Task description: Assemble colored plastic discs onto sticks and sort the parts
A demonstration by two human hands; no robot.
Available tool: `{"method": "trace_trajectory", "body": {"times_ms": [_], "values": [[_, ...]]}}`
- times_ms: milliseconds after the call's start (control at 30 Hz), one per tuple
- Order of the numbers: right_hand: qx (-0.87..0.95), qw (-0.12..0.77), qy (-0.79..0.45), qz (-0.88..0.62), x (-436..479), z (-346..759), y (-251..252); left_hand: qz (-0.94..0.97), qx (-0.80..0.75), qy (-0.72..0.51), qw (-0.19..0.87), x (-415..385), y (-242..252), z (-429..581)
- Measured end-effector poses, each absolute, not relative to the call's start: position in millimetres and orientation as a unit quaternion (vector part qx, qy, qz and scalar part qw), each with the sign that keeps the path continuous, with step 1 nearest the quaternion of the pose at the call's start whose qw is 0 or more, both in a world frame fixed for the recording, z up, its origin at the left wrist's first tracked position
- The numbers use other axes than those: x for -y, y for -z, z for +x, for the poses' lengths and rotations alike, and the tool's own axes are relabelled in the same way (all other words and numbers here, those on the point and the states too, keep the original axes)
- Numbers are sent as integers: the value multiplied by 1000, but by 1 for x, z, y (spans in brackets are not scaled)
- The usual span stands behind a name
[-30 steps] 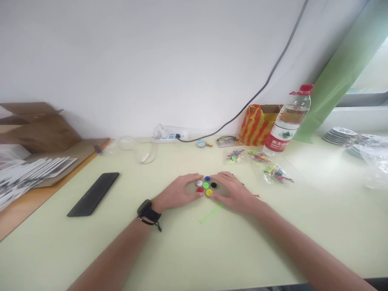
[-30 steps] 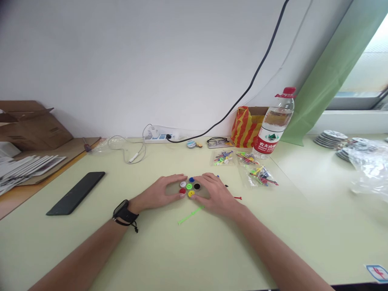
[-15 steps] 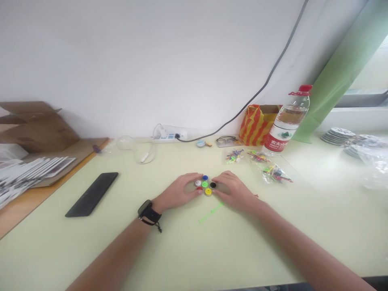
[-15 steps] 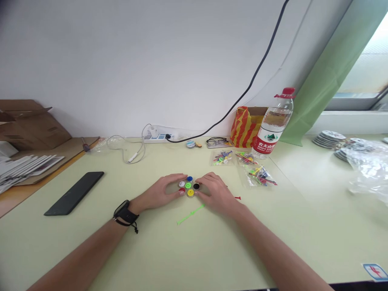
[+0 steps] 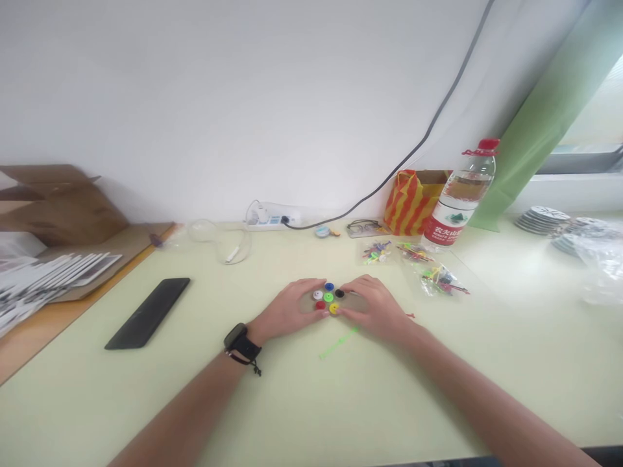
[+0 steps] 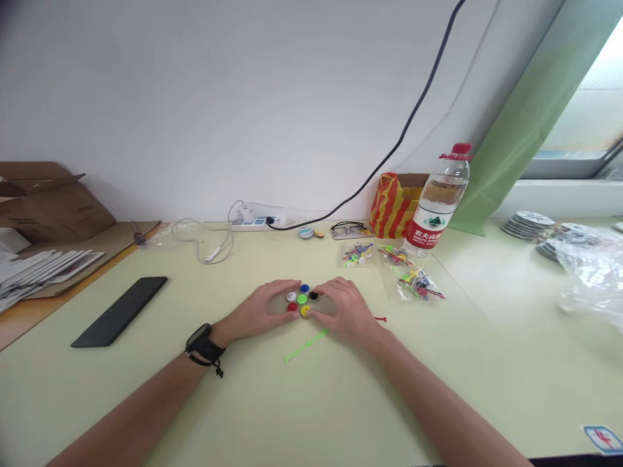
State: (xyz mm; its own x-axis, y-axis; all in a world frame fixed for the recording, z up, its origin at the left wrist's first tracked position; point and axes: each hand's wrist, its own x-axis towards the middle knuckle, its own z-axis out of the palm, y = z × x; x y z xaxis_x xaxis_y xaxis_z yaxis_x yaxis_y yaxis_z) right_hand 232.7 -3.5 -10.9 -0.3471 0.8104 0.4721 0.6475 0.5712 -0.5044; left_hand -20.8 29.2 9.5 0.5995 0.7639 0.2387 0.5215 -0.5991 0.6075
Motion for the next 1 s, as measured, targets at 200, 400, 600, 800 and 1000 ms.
{"method": "trace_trajectory", "body": {"times_ms": [200,400,600,800,1000], "values": [[805,361,-107,-458,1,233,14,860,-377,-247,238,-29,-9,-21],[812,359,-121,-444,1,259,-3,879,-336,-273,198,-27,-12,-22],[775,229,-275,-520,-7,321,-31,874,-335,-307,173,-17,-25,-15],[731,123,-410,-531,-4,353,-38,904,-298,-244,184,0,-29,-4],[753,98,-399,-515,0,330,-34,942,-220,-169,191,16,-28,9]]}}
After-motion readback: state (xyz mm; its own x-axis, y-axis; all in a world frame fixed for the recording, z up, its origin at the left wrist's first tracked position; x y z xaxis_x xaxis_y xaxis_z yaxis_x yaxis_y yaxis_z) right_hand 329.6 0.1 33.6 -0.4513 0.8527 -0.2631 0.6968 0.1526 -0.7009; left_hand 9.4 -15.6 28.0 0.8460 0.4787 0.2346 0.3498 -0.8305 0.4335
